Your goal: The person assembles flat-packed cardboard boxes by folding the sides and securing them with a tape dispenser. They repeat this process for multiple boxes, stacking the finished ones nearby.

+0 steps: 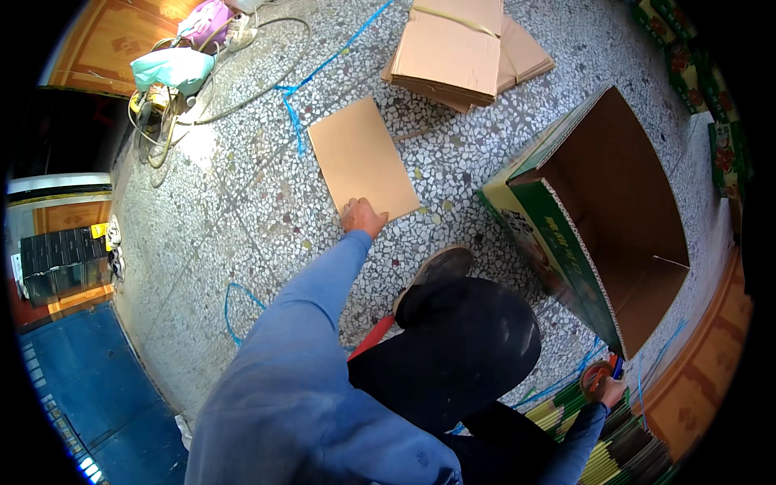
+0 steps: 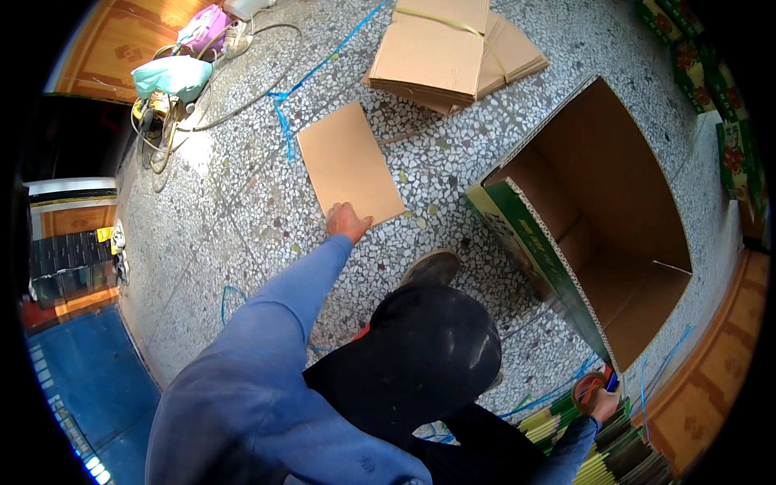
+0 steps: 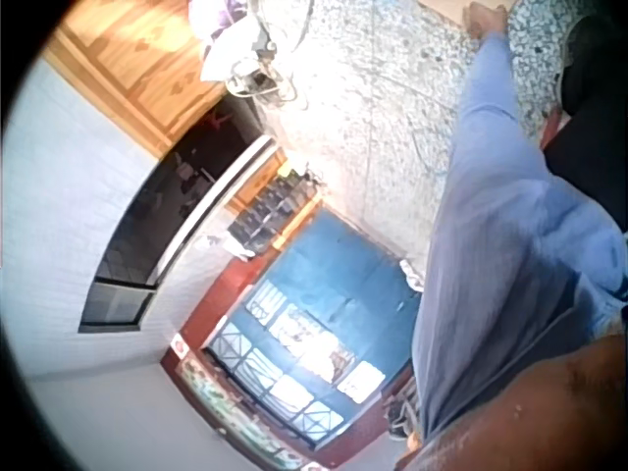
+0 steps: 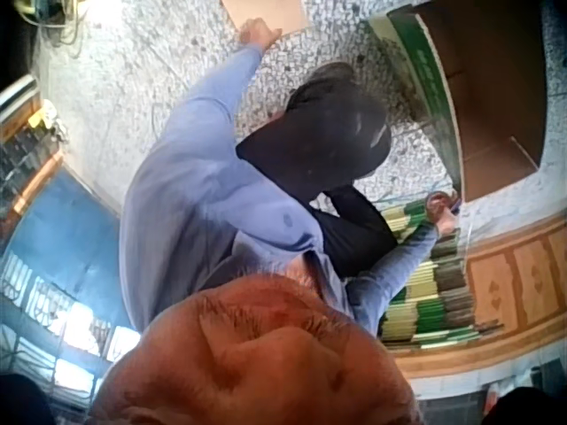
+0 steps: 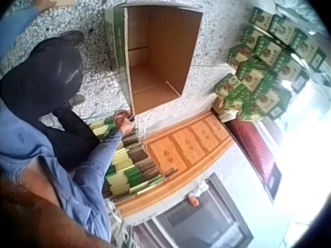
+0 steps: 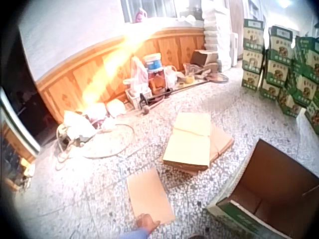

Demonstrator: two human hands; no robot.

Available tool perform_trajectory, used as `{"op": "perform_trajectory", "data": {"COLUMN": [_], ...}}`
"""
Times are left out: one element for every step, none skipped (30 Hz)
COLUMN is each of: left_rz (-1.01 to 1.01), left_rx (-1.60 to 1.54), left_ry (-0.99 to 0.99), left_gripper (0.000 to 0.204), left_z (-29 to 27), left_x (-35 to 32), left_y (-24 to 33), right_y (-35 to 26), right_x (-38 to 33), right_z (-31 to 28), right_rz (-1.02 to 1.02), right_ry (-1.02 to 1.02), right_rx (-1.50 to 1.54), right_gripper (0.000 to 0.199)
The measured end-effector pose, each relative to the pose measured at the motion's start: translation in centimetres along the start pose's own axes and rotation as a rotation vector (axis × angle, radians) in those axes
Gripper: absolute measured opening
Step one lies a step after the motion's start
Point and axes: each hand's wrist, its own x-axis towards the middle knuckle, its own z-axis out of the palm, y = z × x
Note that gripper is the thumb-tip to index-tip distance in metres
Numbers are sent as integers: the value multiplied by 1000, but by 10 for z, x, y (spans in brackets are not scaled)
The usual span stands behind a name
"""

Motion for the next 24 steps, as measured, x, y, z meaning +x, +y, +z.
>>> {"op": "perform_trajectory", "data": {"left_rz": [-38,-75,-72,-73,-74,-84,-73,-73,-77,-84,-92,-104,-116,-141,-153,-148,-144,-129,-116,-104,-47,16,71,58], "left_rx": [-8,-16,-34,-55,-76,-89,-101,-109,-120,-131,-143,-145,-148,-151,-156,-160,-164,-135,-107,-78,-86,-95,-104,-94], "left_ry": [-2,-2,-25,-46,-65,-101,-138,-174,-160,-149,-138,-128,-118,-99,-67,-43,-20,-25,-29,-34,-22,-8,3,-44], "left_gripper": [50,50,50,49,48,46,44,42,41,41,40,39,38,38,37,36,35,35,36,36,38,40,42,43], "left_z": [3,5,7,9,11,13,15,15,15,18,21,24,26,27,31,34,37,41,36,31,29,27,23,20], "left_x": [-1,0,6,13,16,17,22,24,26,24,22,21,21,20,22,24,26,28,26,24,22,22,19,17], "left_y": [8,12,11,9,6,3,7,6,8,9,10,11,14,12,4,0,-3,-6,-3,0,8,22,37,53], "right_y": [-2,-5,-9,-14,-20,-22,-15,-9,-3,-5,-3,0,-1,-41,-37,-29,-22,-13,-16,-19,-22,-26,-27,-24], "right_x": [-1,-3,-5,-4,-3,-2,-1,5,8,8,7,5,5,-17,-9,-5,-4,-3,-4,-6,-6,-10,-11,-11], "right_z": [-1,-3,-3,-3,-2,-1,1,4,7,6,8,9,10,-5,1,4,6,7,6,4,2,0,-1,0], "right_rz": [21,42,63,53,43,33,34,28,22,27,31,37,41,40,16,10,4,-15,-36,-58,-45,-28,-18,29], "right_ry": [-14,-27,-39,-22,-4,13,24,28,32,3,-3,-9,-13,-25,-10,13,35,42,49,56,51,49,43,27], "right_rx": [-31,-62,-92,-82,-70,-58,-60,-64,-68,-56,-36,-16,5,22,22,20,18,22,25,28,20,16,8,43], "right_gripper": [54,54,55,56,56,57,57,58,58,61,62,62,63,63,63,63,64,64,64,64,64,64,65,66]}}
